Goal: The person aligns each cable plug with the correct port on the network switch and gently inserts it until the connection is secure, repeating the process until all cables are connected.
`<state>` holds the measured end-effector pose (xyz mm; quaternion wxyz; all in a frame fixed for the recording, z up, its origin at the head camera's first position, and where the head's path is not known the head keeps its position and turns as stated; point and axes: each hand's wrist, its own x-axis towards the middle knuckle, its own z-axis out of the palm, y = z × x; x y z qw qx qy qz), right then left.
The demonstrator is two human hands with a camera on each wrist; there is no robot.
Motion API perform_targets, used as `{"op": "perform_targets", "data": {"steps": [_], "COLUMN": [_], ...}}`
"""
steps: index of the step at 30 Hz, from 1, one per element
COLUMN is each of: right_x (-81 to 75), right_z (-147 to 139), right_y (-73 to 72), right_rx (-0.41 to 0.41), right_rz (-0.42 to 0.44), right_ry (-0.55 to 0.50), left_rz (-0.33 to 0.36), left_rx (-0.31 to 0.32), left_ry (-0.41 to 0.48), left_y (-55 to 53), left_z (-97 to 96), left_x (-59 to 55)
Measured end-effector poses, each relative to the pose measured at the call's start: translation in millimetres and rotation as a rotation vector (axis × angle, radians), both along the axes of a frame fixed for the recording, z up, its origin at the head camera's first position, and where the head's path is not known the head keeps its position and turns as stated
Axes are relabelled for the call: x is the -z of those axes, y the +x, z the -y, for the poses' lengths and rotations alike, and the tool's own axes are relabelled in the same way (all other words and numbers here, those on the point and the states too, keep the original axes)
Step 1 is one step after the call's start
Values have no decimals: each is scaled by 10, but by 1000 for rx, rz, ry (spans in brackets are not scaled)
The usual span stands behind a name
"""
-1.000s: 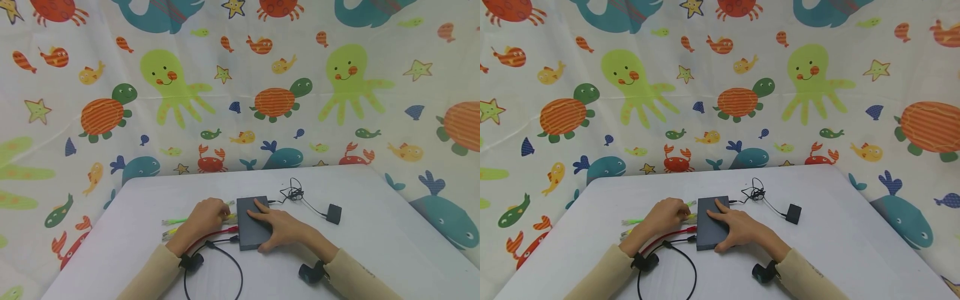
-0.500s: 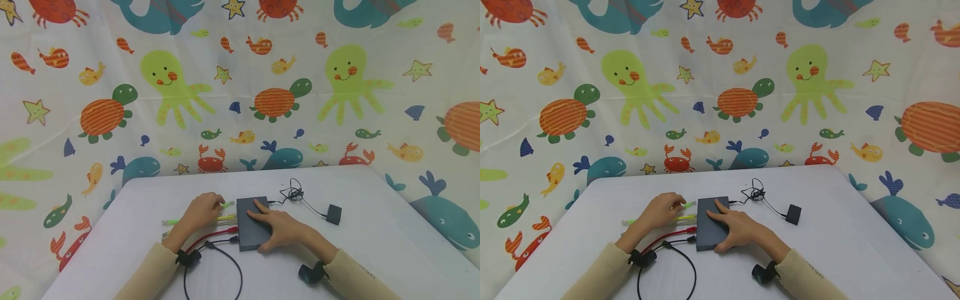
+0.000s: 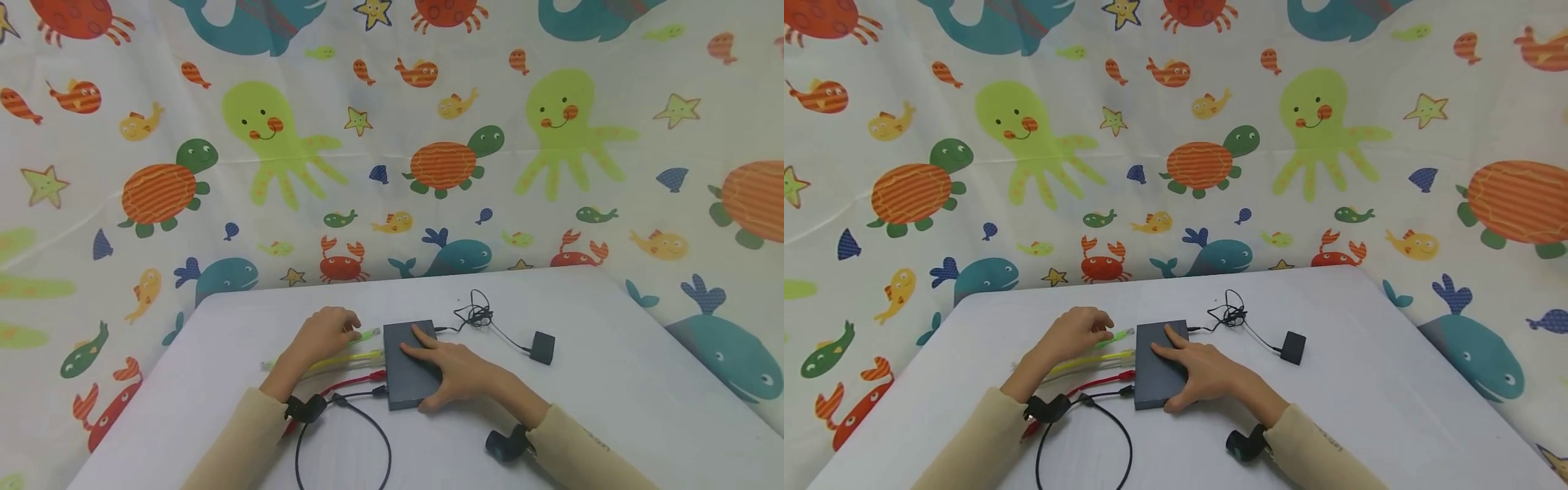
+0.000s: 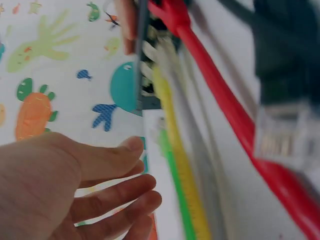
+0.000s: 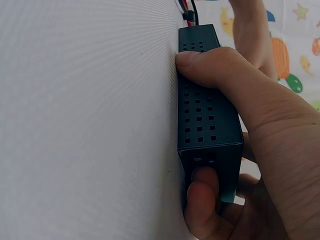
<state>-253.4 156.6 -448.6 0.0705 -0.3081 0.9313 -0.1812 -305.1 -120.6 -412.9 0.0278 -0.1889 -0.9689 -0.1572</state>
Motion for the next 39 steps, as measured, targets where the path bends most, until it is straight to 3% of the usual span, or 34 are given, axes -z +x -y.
{"op": "perform_targets", "data": {"steps": [7, 11, 28, 39], "right_x": [-13, -24, 9, -7], "right_z": [-2, 0, 15, 8], "right_y": [8, 19, 37, 15], "right_rx": [4, 5, 3, 13], "right_rz": [13, 12, 20, 18], "right_ry": [5, 1, 5, 6], "left_rz": [46, 71, 41, 6], "left_rx": [22, 29, 118, 138], "left_ry": [-18, -9, -41, -54], "left_y": [-169, -204, 15, 21], "left_z": [-28, -25, -15, -63], "left_x": [124, 190, 150, 151]}}
